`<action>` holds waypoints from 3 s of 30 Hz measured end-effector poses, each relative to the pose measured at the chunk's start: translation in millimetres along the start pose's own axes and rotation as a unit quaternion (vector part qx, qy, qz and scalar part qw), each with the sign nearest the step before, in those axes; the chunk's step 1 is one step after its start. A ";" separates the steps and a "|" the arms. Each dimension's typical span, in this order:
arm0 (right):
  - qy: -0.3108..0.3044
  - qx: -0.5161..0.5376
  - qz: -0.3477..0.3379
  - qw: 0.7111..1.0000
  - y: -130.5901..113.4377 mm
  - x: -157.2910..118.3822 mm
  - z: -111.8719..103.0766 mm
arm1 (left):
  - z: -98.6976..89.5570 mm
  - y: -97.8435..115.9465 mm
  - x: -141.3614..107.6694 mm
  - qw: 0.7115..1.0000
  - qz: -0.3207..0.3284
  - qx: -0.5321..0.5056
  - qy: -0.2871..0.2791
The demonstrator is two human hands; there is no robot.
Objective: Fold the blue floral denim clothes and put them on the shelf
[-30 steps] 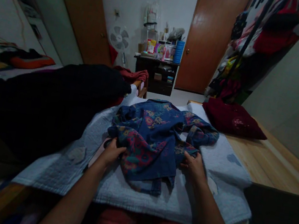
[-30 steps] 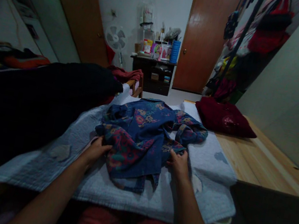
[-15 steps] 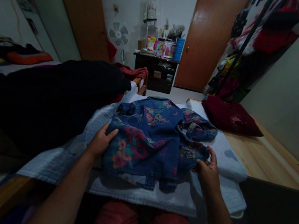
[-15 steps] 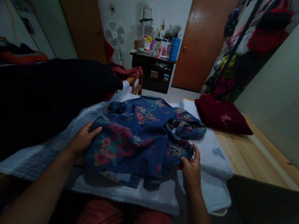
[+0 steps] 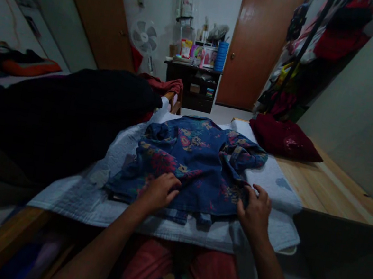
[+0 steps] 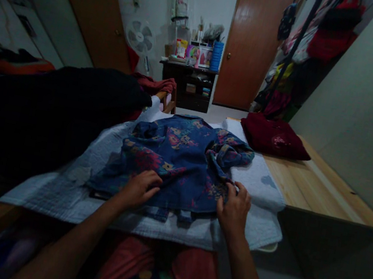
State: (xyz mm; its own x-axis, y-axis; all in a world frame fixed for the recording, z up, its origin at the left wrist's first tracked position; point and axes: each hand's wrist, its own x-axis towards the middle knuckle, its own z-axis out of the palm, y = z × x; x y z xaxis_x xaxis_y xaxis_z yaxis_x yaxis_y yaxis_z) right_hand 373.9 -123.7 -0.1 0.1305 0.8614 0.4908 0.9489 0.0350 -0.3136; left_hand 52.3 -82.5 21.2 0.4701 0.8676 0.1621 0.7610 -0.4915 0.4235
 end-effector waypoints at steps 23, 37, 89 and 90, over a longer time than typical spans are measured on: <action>-0.260 0.304 -0.008 0.916 -42.5 -10.5 39.3 | 29.9 15.4 -7.8 0.989 -0.046 -0.112 -0.084; -0.140 0.146 -0.211 0.956 -61.8 -22.4 32.4 | -18.8 14.2 41.7 0.954 -0.091 -0.256 0.127; -0.062 0.102 0.266 0.957 84.1 3.5 -37.1 | 56.8 41.6 -29.2 0.987 0.085 0.079 -0.114; -0.055 0.104 0.261 0.958 87.0 0.7 -34.5 | 57.1 41.8 -29.4 0.988 0.084 0.055 -0.119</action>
State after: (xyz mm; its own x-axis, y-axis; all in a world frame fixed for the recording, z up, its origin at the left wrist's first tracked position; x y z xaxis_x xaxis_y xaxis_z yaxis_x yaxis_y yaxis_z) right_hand 466.5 -137.5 1.1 0.5292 0.8372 0.1378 0.6832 -0.3242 -0.6543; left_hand 95.8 -132.9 -16.7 0.6752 0.7376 0.0021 0.7018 -0.6432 0.3062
